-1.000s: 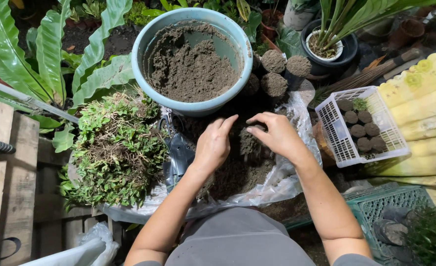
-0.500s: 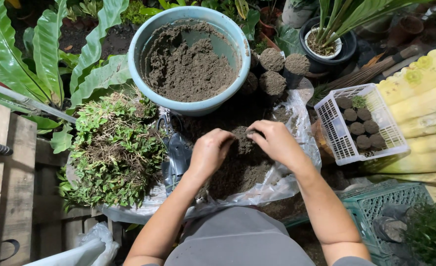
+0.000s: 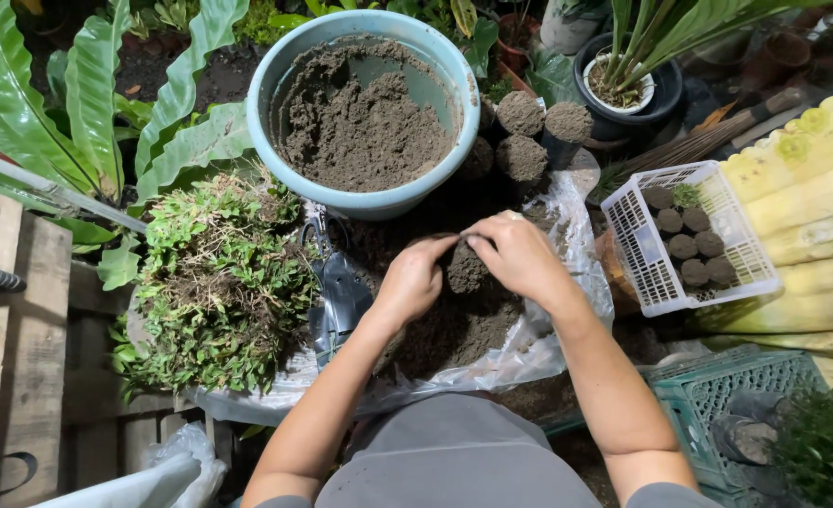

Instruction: The person scoops soil from a large blue basin and uses a black plastic mold to form round soil pellets. They press the soil into the mold, remove the formed pellet, and place it on a plastic sheet or into a white crate. The process is repeated multiple times.

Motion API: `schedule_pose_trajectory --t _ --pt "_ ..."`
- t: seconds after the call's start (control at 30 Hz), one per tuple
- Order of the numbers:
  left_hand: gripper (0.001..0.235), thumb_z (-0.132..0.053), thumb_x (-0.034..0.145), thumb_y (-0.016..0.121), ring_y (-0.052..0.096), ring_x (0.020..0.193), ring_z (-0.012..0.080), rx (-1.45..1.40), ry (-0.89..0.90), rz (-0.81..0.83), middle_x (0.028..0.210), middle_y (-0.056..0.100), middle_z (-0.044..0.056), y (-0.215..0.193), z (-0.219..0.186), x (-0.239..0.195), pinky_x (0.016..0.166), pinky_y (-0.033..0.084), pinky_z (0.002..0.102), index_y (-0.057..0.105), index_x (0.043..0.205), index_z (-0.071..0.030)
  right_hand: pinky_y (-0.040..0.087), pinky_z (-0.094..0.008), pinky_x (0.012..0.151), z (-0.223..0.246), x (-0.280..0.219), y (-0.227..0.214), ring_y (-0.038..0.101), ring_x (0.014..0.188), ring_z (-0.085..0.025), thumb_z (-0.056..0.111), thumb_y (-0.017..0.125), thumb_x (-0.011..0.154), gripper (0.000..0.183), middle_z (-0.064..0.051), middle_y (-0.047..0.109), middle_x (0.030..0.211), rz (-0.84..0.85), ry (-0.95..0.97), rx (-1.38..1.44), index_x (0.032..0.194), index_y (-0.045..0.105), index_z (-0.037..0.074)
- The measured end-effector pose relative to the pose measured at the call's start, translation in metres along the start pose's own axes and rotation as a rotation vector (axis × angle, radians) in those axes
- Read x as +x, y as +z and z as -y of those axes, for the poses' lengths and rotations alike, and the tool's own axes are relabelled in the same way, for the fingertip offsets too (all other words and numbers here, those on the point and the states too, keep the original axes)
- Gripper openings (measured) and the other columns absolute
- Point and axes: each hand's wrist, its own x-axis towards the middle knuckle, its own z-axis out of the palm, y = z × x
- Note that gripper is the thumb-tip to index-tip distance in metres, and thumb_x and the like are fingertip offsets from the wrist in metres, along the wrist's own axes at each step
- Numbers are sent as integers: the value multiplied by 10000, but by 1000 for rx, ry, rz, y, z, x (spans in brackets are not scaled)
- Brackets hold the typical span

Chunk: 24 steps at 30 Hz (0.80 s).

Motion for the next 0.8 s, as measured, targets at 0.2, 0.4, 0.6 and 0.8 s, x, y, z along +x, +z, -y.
schedule_pose_trajectory --t 0.2,0.4,0.6,0.8 --pt "687 57 757 529 522 1350 431 -100 1 -116 1432 562 288 -2 27 -21 1164 391 444 513 1443 30 342 -455 1176 -42 -21 5 435 1425 -391 101 646 733 798 -237 465 1532 15 -42 174 1503 454 20" --pt "860 -57 699 720 516 1367 406 -206 -238 -9 1441 540 280 31 27 -41 1153 394 406 412 1499 11 354 -446 1127 -52 -32 74 410 1359 -397 295 968 578 1157 -233 416 1466 146 235 169 1493 315 23" --pt "946 -88 708 792 515 1373 412 -233 -263 -83 1463 537 268 48 21 -41 1144 412 412 368 1550 -4 435 -442 1110 -52 -37 97 528 1320 -357 298 928 610 928 -150 570 1373 -72 137 343 1396 499 53" --pt "880 -104 708 769 589 1298 380 -275 -325 -64 1431 576 234 37 7 -36 1077 474 404 417 1508 -7 421 -448 1102 -41 -39 75 514 1318 -370 310 927 606 943 -153 556 1375 -74 131 313 1394 483 43"
